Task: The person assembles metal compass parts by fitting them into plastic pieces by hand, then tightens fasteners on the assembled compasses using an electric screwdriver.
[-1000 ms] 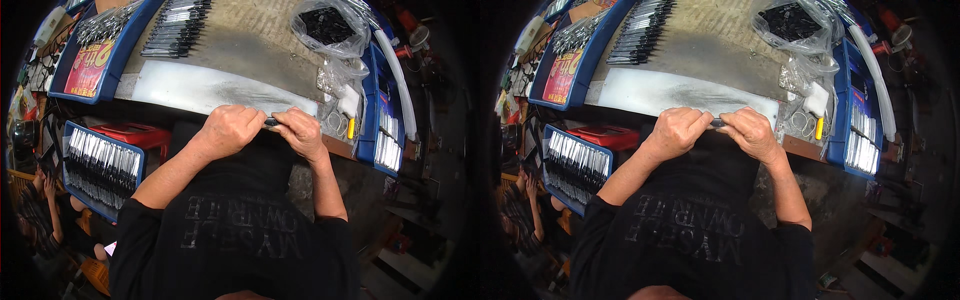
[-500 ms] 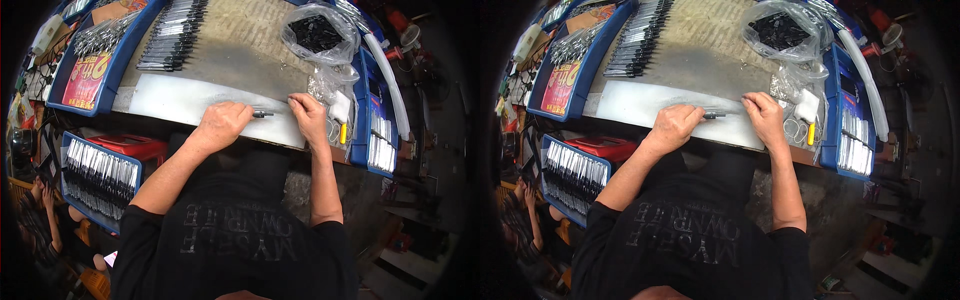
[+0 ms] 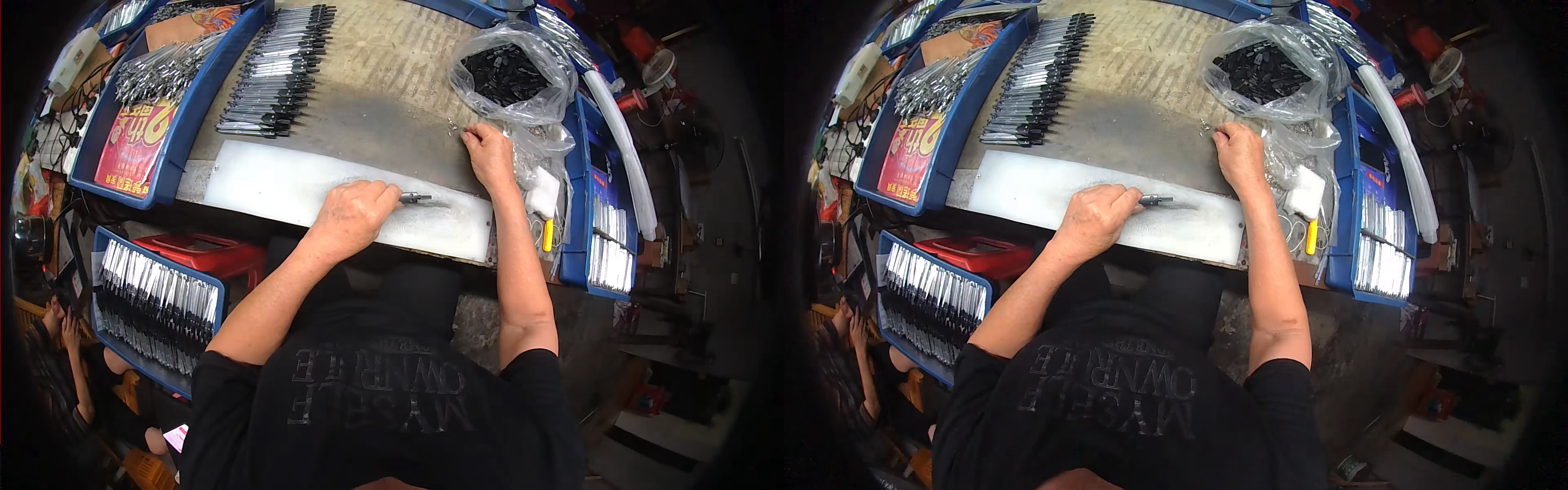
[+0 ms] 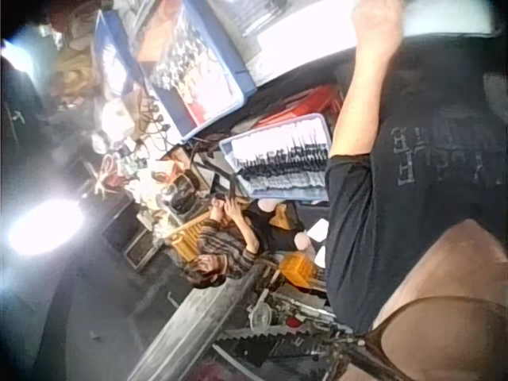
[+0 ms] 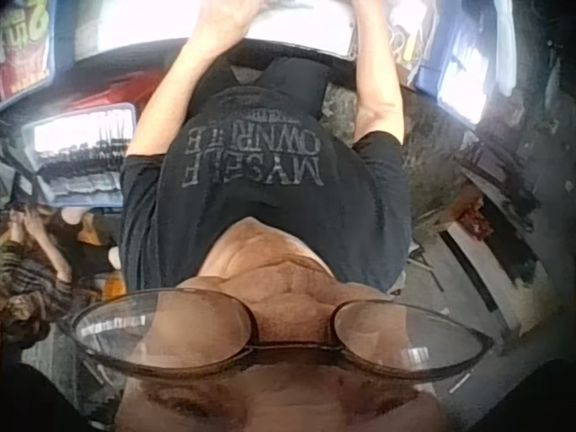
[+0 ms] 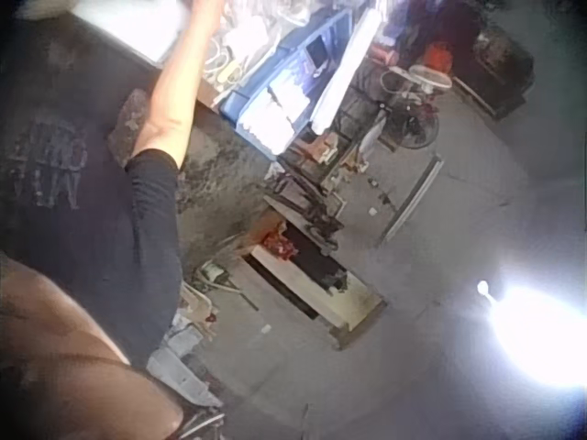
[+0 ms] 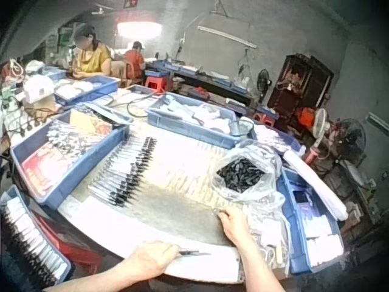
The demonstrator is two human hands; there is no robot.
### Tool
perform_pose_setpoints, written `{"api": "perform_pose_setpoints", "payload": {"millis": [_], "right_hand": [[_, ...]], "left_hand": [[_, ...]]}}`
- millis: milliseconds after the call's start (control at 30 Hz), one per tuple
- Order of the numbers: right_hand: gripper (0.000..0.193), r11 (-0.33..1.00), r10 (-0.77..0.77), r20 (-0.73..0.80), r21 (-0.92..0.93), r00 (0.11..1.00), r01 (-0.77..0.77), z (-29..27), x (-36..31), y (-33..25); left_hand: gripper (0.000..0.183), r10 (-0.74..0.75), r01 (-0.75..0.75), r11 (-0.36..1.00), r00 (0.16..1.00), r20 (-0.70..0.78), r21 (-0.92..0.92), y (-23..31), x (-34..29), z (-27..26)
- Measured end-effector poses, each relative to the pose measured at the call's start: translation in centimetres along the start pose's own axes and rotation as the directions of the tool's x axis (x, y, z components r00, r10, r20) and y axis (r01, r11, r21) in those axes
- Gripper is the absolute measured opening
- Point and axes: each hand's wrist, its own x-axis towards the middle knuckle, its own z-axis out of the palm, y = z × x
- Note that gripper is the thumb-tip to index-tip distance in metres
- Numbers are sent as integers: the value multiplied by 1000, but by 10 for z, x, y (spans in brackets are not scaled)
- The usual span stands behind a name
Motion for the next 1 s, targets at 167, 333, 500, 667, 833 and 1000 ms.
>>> {"api": "perform_pose_setpoints", "payload": {"millis": [167,333,500,667,833,1000], "right_hand": [[15,997,45,21,-66,999,-44,2,8,-6],[14,988,32,83,-156,996,-18,7,14,-8],[12,966,-100,67,-231,993,113,13,18,-3],[12,949,-129,79,-279,989,146,15,20,-8],[12,931,-142,107,-324,984,169,15,17,-5],[15,943,-54,121,-319,991,91,12,13,-6]], "left_hand": [[19,-3,3,1000,1000,-9,0,1,-1,1],[18,-21,21,1000,1000,9,-1,0,0,0],[15,-37,36,999,999,30,7,3,0,0],[15,-34,33,999,999,29,15,1,-1,0],[18,-18,18,1000,1000,7,12,0,-1,1],[17,-7,7,1000,1000,-6,4,0,-1,0]]}}
